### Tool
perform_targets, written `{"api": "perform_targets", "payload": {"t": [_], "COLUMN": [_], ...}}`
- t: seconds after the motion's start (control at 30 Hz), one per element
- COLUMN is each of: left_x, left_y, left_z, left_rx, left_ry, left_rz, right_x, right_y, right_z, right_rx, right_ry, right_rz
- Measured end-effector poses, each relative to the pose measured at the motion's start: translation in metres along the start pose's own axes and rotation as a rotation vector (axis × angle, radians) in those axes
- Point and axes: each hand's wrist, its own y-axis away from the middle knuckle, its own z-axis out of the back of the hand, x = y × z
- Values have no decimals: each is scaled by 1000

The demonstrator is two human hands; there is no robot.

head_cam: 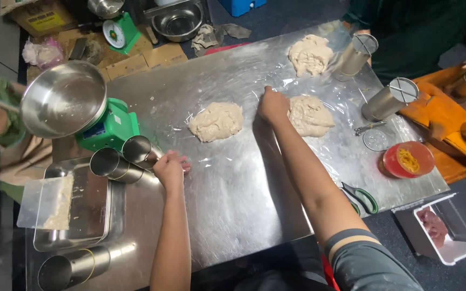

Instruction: Wrapping portions of dough in plastic film and placing them into metal cylindrical molds for shaping.

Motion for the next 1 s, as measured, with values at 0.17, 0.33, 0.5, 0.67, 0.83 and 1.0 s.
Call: {"api": "perform_targets", "payload": {"t": [0.17,0.33,0.5,0.67,0.83,1.0], "left_x": [4,-26,-41,-16,51,85], "left_y": [-10,18,40,74,108,157], "left_z": [-1,3,10,43,100,150], "left_rx": [-32,-23,8,56,94,33], "left_ry": [-45,-48,-35,-127,-171,10], "left_rz": [-70,-159,-211,-293,-266,13], "right_x": [14,-11,0,-22,-50,-85], "right_y": [16,-4,36,88,209,288], "right_z": [33,21,61,85,121,117], "right_rx": [-26,-111,-76,-47,57,107], "right_ry": [-109,-167,-321,-231,-275,-441], "right_rz": [45,129,151,229,217,43]}}
